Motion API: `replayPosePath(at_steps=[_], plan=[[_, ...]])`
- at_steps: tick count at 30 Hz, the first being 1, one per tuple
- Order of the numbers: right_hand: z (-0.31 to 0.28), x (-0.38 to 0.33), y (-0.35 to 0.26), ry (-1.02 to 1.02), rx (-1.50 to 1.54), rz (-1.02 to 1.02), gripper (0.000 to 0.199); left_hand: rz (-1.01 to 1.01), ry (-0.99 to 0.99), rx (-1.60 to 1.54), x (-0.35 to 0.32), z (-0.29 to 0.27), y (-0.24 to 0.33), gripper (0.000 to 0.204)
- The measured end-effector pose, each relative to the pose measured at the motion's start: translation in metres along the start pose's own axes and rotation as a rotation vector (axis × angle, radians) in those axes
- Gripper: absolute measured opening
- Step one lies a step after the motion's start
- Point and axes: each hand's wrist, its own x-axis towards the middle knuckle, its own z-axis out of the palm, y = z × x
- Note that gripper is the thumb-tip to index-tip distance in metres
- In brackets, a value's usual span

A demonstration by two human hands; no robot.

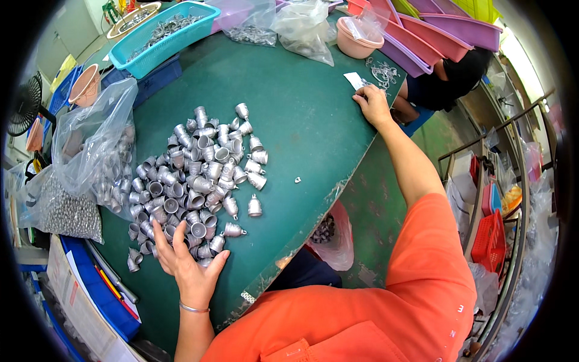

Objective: The person picks up small silver metal bells and tiny metal rings from a pile on a green table. They insert a ring into the top of each bell and then place the assembled bell back onto the table.

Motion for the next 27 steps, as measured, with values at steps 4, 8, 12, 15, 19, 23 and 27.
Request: replayPosePath(at_steps=[4,8,12,15,19,23,27], plan=[[0.006,0.0,0.002,0.074,0.017,-0.025,0.01,-0.001,0.008,-0.005,0.0,0.0,0.0,0.09],[0.01,0.007,0.017,0.245,0.016,-0.022,0.008,0.001,0.011,-0.003,0.0,0.001,0.0,0.089],[0.01,0.023,0.045,0.222,0.16,0.302,0.008,0.005,0.006,-0.007,0.0,0.001,0.0,0.088],[0.0,0.032,0.037,0.049,0.246,0.403,0.009,-0.002,0.01,0.006,-0.001,0.001,0.0,0.088],[0.0,0.033,0.056,0.072,0.31,0.46,0.009,0.0,-0.017,-0.039,0.001,0.001,0.0,0.09],[-0.01,0.026,0.051,0.127,0.375,0.462,0.012,0.001,-0.018,-0.042,0.0,0.001,0.0,0.091],[-0.017,-0.001,0.03,-0.133,0.136,0.138,0.013,0.01,-0.013,-0.039,0.001,0.001,-0.001,0.09]])
